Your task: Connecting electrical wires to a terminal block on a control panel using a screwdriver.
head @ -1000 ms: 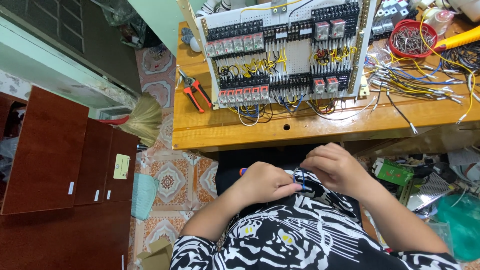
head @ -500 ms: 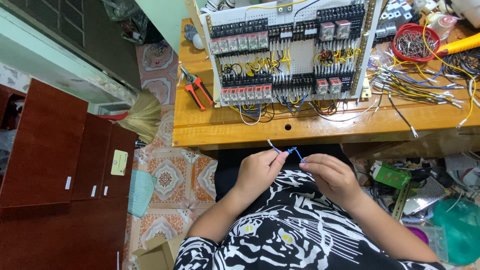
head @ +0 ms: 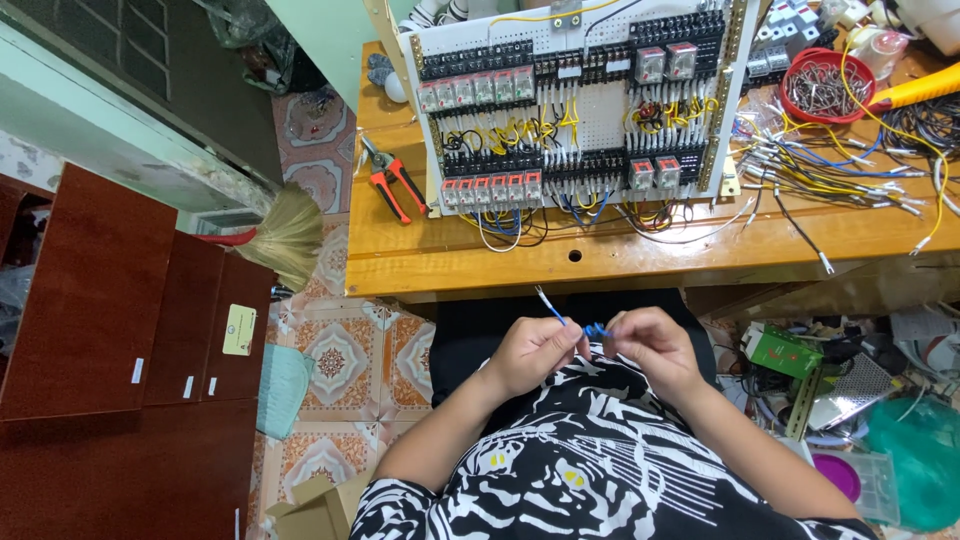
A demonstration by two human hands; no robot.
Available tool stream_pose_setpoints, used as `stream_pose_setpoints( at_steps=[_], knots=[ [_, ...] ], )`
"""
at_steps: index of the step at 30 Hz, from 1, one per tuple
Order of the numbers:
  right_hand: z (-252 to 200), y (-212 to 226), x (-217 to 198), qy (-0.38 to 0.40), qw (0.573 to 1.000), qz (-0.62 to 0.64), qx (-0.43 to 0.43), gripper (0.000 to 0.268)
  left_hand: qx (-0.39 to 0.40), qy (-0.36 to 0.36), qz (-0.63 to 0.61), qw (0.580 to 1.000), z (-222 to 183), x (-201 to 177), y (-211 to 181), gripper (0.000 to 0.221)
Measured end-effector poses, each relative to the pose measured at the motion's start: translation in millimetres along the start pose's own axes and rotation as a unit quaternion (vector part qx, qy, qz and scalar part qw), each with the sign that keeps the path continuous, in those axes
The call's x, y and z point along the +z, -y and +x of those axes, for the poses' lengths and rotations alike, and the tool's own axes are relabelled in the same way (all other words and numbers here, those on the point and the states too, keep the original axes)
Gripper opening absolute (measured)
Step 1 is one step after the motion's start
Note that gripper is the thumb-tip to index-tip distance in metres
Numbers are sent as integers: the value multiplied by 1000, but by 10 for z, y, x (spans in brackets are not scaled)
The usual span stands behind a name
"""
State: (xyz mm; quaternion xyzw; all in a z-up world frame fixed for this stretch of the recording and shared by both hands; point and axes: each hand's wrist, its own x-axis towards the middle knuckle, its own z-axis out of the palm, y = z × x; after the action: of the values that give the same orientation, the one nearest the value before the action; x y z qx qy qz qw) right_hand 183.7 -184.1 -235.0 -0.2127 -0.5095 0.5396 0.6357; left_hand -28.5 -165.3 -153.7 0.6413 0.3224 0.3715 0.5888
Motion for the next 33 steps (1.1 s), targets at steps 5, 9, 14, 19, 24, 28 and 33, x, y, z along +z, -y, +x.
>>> stream_pose_setpoints(
  at_steps=[5,9,14,19,24,28,33],
  knots=[
    [80,166,95,93,981,-168,18,52,-41,36,99,994,-6,-78,63,57],
    [169,294,172,172,970,-171,21,49,-89,78,164,979,-4,-101,-393,45],
    [313,471,277,145,948,-282,26,26,-105,38,179,977,2,-100,-294,44],
    [204,292,109,145,947,-275,75,23,-94,52,213,971,62,-156,-298,46],
    [138,208,42,137,924,-352,58,36,-124,91,225,962,78,-177,-249,50],
    [143,166,0,184,892,-411,-30,51,-183,116,174,961,43,-164,-193,50],
    [168,130,-28,228,890,-394,-16,30,-195,125,159,960,58,-155,-205,45]
  ],
)
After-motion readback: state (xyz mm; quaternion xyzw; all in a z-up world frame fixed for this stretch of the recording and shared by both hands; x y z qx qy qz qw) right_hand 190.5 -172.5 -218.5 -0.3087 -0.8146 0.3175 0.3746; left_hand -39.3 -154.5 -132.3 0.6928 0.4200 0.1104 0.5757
